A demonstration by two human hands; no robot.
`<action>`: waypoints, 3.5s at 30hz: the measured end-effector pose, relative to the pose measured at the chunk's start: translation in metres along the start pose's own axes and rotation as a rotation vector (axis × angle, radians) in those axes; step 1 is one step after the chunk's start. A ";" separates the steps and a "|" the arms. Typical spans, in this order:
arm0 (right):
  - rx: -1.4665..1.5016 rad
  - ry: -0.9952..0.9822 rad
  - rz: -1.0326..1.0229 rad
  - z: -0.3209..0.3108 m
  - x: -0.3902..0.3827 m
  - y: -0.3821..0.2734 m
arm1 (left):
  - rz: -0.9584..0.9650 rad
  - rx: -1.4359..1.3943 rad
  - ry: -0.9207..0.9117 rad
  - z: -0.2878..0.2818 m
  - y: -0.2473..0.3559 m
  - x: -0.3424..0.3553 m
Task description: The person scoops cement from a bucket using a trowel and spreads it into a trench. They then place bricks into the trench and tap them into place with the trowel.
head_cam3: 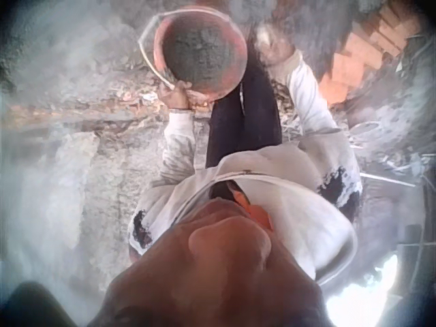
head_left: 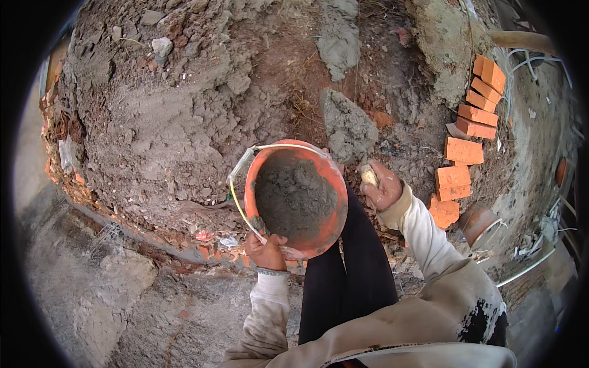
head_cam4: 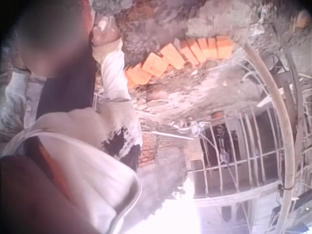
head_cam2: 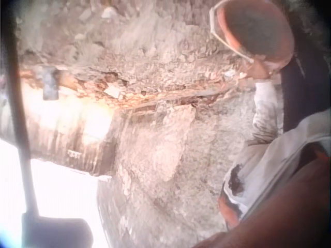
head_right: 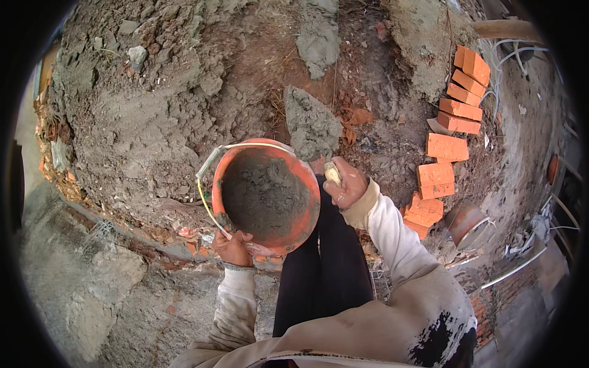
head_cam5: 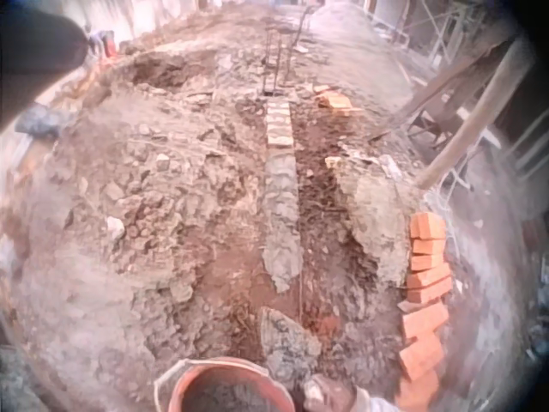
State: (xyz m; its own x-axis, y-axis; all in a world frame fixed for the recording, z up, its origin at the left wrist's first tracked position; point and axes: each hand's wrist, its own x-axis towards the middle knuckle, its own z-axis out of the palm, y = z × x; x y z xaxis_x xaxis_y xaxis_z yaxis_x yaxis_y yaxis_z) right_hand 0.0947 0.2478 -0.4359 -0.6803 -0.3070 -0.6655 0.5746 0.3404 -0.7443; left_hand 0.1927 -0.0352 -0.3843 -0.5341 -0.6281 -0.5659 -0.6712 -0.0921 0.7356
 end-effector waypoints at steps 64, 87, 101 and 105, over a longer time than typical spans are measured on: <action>-0.630 0.346 0.410 0.076 0.245 0.294 | -0.220 0.237 -0.058 -0.037 -0.084 -0.027; -1.030 -0.110 0.314 0.039 0.253 0.343 | -0.162 0.282 -0.092 -0.054 -0.089 -0.027; -0.623 0.052 0.502 0.048 0.146 0.240 | -0.233 0.256 -0.145 -0.028 -0.051 -0.033; -0.625 0.269 0.084 -0.003 -0.003 0.150 | -0.098 0.250 -0.231 -0.007 -0.027 -0.029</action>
State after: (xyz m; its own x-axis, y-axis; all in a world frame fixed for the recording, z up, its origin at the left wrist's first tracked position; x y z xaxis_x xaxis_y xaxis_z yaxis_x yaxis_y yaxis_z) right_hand 0.1821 0.3021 -0.5452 -0.7807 -0.0530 -0.6226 0.3150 0.8271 -0.4654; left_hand 0.2299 -0.0198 -0.3852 -0.5441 -0.4318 -0.7194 -0.8146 0.0665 0.5762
